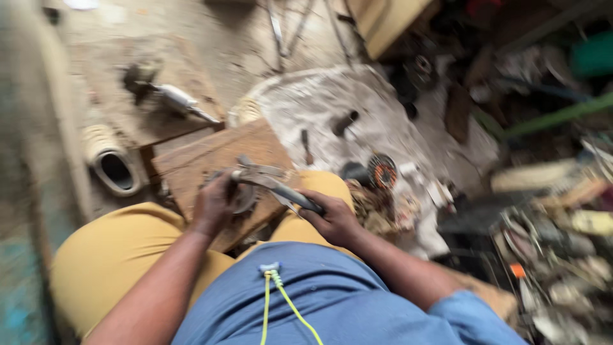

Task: The person sits on the floor and uses a hammer and a metal rod to strike a cylindrical mechanical component resting on a wooden block. They repeatedly adjust the component and strike it to shape or seat it.

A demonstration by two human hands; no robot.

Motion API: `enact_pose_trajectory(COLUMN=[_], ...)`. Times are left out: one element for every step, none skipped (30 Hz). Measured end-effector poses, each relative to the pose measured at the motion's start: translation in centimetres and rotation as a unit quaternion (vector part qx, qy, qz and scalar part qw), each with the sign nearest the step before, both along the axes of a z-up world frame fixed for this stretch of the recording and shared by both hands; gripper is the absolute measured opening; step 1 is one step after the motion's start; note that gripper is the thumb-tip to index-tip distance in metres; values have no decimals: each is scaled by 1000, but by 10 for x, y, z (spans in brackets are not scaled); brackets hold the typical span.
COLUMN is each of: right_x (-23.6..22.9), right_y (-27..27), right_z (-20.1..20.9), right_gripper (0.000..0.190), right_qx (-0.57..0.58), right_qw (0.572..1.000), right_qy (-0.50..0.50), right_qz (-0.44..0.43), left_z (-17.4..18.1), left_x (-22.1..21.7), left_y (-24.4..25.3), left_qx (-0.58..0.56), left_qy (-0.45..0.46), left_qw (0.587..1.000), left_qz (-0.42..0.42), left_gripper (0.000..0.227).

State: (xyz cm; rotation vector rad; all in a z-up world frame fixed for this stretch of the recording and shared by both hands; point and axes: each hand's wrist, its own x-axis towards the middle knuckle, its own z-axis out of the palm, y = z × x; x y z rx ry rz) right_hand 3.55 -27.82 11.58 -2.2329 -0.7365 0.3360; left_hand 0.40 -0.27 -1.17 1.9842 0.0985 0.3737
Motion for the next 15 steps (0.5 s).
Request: enact_pose_trajectory(right_x=[-3, -2, -3, -3, -5, -3, -5, -5, -5, -4, -2, -4, -6, -6, -6], right_y=[0, 1, 0, 0, -1, 0, 1, 1, 2, 1, 1, 0, 0, 0, 1], right_z=[4, 6, 10, 11, 13, 14, 14, 14, 14, 13, 12, 11, 11, 11, 11], right_gripper=[44, 43, 43, 44, 45, 47, 46, 46, 45, 45, 46, 46, 46, 46, 46], right_qx=[1, 4, 7, -15, -37, -57, -51, -46, -42, -39, -36, -32, -24, -15, -6], right_qw=[1000, 1000, 1000, 999, 999, 997, 998, 998, 998, 998, 999, 999, 999, 1000, 1000], right_qy=[-6, -12, -19, -26, -32, -41, -41, -43, -45, -36, -27, -17, -19, -23, -26], right_qz=[1, 10, 19, 19, 19, 27, 19, 16, 13, 14, 16, 16, 16, 16, 15], left_z=[1, 3, 4, 5, 6, 7, 8, 8, 9, 9, 9, 9, 8, 9, 9], left_x=[0, 0, 0, 0, 0, 1, 1, 0, 0, 0, 0, -2, -2, -1, 0], left_y=[-1, -1, -4, -6, -7, -7, -7, -8, -8, -8, -8, -7, -8, -8, -8], left_qx=[7, 16, 26, 29, 33, 39, 37, 34, 31, 30, 28, 27, 25, 24, 22], left_qy=[8, 14, 20, 37, 53, 68, 61, 54, 46, 19, -8, -34, -25, -17, -9], left_qw=[1000, 1000, 999, 999, 998, 997, 997, 998, 998, 999, 999, 998, 999, 999, 999], left_qz=[-6, -4, -3, -6, -10, -5, -15, -20, -25, -28, -31, -34, -36, -39, -41], left_gripper=[38, 37, 37, 39, 40, 42, 42, 42, 42, 42, 41, 40, 39, 37, 35])
